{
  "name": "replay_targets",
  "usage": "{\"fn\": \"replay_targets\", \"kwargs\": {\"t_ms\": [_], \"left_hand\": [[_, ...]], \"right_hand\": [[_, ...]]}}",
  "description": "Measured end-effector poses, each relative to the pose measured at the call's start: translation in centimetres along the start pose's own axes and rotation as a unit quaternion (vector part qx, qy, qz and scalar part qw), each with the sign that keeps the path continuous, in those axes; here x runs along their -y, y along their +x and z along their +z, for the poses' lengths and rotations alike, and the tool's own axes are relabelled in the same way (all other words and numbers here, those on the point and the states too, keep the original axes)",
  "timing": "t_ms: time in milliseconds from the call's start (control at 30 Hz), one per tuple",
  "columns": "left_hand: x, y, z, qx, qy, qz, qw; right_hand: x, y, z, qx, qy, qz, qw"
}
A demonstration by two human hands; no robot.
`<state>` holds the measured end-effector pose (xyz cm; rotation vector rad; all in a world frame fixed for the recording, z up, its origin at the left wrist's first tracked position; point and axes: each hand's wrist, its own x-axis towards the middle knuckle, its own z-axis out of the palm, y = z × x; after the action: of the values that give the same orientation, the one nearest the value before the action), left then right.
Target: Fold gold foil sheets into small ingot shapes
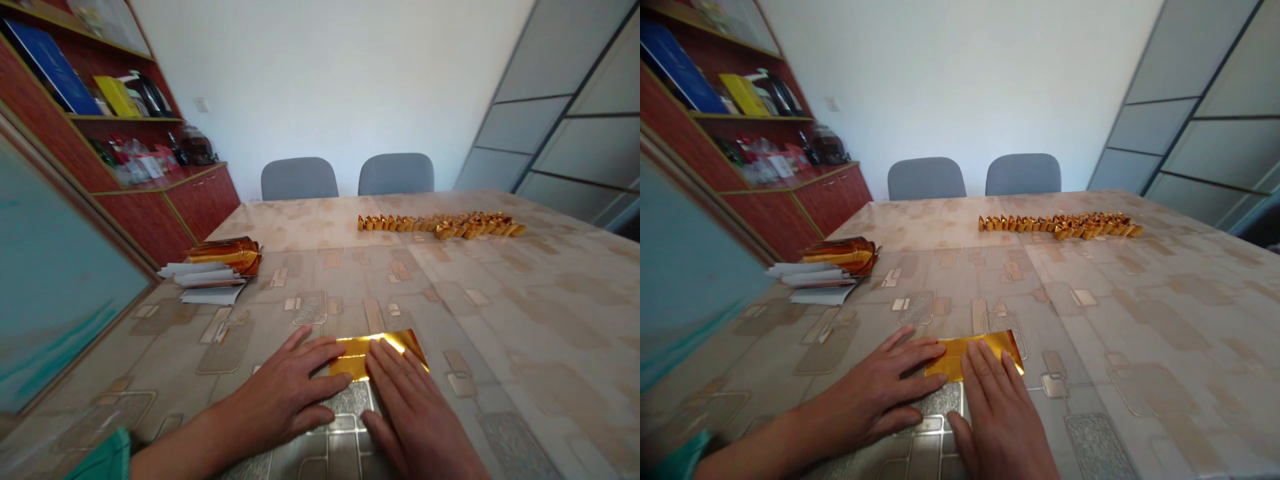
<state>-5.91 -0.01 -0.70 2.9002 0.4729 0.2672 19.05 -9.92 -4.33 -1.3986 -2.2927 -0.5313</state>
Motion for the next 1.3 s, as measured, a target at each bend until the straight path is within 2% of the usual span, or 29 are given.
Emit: {"fn": "replay_targets", "kwargs": {"t_ms": [167, 300, 400, 533, 667, 767, 833, 933, 1100, 1300], "left_hand": [[0.1, 0.1, 0.1, 0.013, -0.012, -0.009, 1.0], [0.2, -0.2, 0.3, 0.03, 0.005, -0.005, 1.0], [0.2, 0.2, 0.0, 0.011, 0.008, 0.005, 1.0], [0.3, 1.8, -0.8, -0.008, -0.014, 0.017, 1.0], [0.1, 3.3, -1.1, 0.015, -0.021, 0.009, 1.0], [-0.5, 3.7, -0.9, 0.025, 0.01, -0.023, 0.999], [-0.9, 3.7, -0.7, 0.019, 0.035, -0.038, 0.998], [-1.1, 3.6, -0.4, 0.008, 0.07, -0.036, 0.997], [-1.0, 3.6, 0.3, -0.026, 0.094, -0.008, 0.995], [-0.2, 2.9, 1.3, -0.072, 0.112, 0.013, 0.991]], "right_hand": [[-1.0, -1.3, 1.0, 0.032, -0.002, 0.017, 0.999], [-2.3, -2.8, 0.0, 0.044, -0.009, 0.006, 0.999], [-3.4, -3.4, -0.8, 0.046, -0.028, -0.013, 0.998], [-4.1, -2.5, -1.6, 0.016, -0.017, 0.014, 1.0], [-1.7, 0.9, -1.6, -0.005, 0.116, 0.067, 0.991], [1.1, 3.3, -0.6, 0.034, 0.229, 0.098, 0.968], [2.2, 4.1, 0.2, 0.051, 0.227, 0.12, 0.965], [2.3, 4.1, 1.1, 0.048, 0.2, 0.111, 0.972], [1.5, 3.9, 1.2, 0.023, 0.192, 0.082, 0.978], [1.9, 3.6, 1.5, 0.024, 0.182, 0.101, 0.978]]}}
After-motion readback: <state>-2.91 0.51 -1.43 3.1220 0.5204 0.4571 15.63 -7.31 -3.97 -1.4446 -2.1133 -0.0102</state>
